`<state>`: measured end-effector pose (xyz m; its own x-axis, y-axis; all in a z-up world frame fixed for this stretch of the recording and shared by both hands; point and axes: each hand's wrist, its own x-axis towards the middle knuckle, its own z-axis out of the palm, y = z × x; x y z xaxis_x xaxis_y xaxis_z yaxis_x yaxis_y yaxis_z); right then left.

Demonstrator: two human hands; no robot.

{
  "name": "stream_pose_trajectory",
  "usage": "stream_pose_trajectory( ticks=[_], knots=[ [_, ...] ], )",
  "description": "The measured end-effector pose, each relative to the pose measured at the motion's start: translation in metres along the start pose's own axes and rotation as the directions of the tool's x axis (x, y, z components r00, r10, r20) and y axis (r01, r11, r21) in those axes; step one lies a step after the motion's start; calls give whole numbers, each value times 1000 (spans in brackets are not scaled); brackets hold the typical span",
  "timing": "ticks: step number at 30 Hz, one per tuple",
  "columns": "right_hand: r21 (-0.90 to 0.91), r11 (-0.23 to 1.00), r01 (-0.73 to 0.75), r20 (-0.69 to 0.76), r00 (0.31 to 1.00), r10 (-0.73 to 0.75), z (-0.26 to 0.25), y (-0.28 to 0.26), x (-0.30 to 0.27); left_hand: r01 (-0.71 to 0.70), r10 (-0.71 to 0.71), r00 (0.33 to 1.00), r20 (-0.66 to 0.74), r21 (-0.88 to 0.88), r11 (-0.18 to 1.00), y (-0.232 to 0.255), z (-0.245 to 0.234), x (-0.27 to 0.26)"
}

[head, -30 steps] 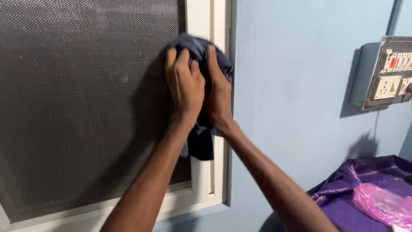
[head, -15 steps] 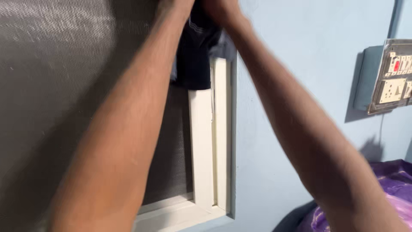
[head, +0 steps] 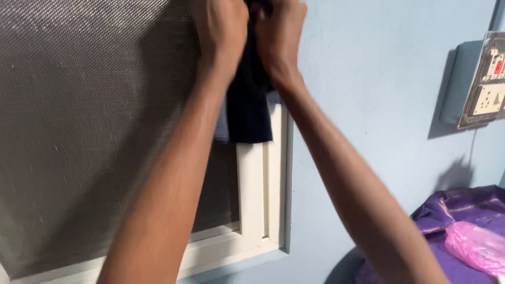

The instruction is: The person wipes a window frame and glass pane with a blue cloth, moving along the edges and across the surface. The person also wipes the adjacent wall and the mesh screen of the window.

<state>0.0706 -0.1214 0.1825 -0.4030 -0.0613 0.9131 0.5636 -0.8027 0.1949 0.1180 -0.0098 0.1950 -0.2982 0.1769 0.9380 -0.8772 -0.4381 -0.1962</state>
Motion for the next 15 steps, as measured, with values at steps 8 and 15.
stream_pose_trajectory(
  ticks=[8,15],
  knots=[
    [33,908,-417,216,890,401,-88,-86,-105,219,-217,969,115,-9,976,97,-102,-107],
    [98,901,-422,252,887,388,-87,-80,-96,251,-250,952,177,13,968,99,-103,-92]
  ],
)
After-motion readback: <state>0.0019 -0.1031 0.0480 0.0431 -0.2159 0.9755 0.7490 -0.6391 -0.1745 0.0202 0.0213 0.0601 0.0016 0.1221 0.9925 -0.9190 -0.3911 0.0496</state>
